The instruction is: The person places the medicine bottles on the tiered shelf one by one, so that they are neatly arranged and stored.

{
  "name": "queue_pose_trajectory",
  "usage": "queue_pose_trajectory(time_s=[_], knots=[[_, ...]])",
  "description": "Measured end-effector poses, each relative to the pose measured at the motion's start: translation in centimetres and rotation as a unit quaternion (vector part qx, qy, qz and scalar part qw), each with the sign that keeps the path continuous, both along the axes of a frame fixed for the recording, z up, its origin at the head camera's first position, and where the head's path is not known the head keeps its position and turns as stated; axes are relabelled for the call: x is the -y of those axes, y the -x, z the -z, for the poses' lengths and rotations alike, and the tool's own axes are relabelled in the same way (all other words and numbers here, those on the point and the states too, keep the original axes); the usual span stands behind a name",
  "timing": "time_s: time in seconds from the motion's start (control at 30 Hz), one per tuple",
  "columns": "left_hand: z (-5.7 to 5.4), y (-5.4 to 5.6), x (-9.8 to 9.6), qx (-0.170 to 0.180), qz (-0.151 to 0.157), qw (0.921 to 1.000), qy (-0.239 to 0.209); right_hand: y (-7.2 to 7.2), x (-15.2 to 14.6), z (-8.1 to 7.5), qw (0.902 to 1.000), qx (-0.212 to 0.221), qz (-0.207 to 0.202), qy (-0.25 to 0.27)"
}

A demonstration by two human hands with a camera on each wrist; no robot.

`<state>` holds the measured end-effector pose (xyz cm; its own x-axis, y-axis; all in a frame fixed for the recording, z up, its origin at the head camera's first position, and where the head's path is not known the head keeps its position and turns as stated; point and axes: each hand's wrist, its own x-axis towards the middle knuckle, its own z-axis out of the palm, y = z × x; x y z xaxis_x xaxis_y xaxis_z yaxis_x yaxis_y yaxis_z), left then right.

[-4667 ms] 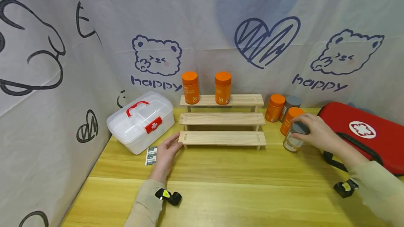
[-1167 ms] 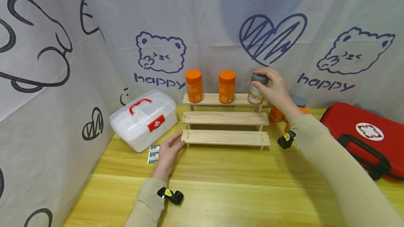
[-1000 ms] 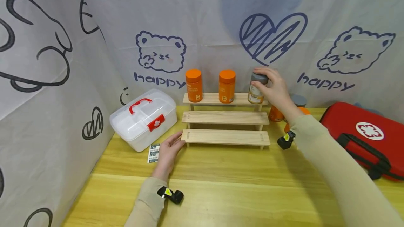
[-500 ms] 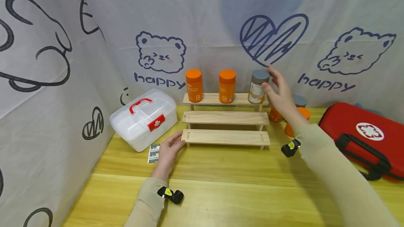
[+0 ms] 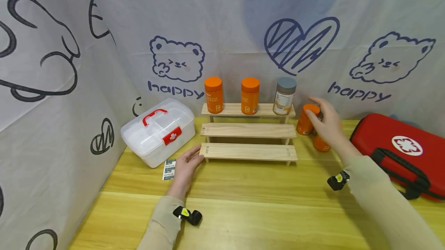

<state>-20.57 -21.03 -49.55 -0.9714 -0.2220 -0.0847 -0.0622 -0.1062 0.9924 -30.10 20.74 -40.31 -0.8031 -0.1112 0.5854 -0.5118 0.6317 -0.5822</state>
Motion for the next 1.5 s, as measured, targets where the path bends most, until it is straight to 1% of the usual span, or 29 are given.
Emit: queue_pose_trajectory(time_s=[0.23,0.3,0.4,0.53,0.7,0.83,0.97,1.17,1.3,1.4,1.5], knots=[[0.1,0.0,-0.1,-0.002,-0.003,1.0,-0.006,-1.8,-2.1,0.6,0.9981,0.048,0.035,-0.017],[0.1,0.0,-0.1,-0.004,-0.004,1.0,-0.003,-2.0,-2.6,1.0,0.9973,0.052,0.047,-0.021],[0.1,0.0,-0.1,-0.003,-0.005,1.0,-0.003,-2.2,-3.3,1.7,0.9973,0.043,0.055,-0.022],[0.1,0.0,0.0,0.0,-0.002,1.0,-0.003,-2.3,-3.9,2.5,0.9977,0.033,0.055,-0.02],[0.0,-0.1,0.0,0.004,0.001,1.0,-0.003,-2.5,-4.1,3.1,0.997,0.039,0.062,-0.023],[-0.1,-0.2,0.0,0.005,0.004,1.0,-0.008,-2.5,-4.0,3.2,0.9966,0.038,0.069,-0.022],[-0.2,-0.2,0.0,0.007,0.004,0.9999,-0.008,-2.5,-4.0,3.4,0.9967,0.027,0.072,-0.023],[-0.3,-0.2,0.0,0.014,0.0,0.9999,0.002,-2.4,-4.2,3.7,0.9965,0.018,0.077,-0.024],[-0.1,-0.1,-0.1,0.014,-0.004,0.9998,0.01,-2.2,-4.3,3.9,0.9963,0.015,0.081,-0.025],[-0.1,-0.1,-0.1,0.013,-0.004,0.9999,0.009,-2.1,-4.3,4.1,0.996,0.012,0.087,-0.017],[-0.1,-0.1,-0.1,0.011,-0.003,0.9999,0.007,-2.1,-4.3,4.2,0.995,0.022,0.097,-0.003]])
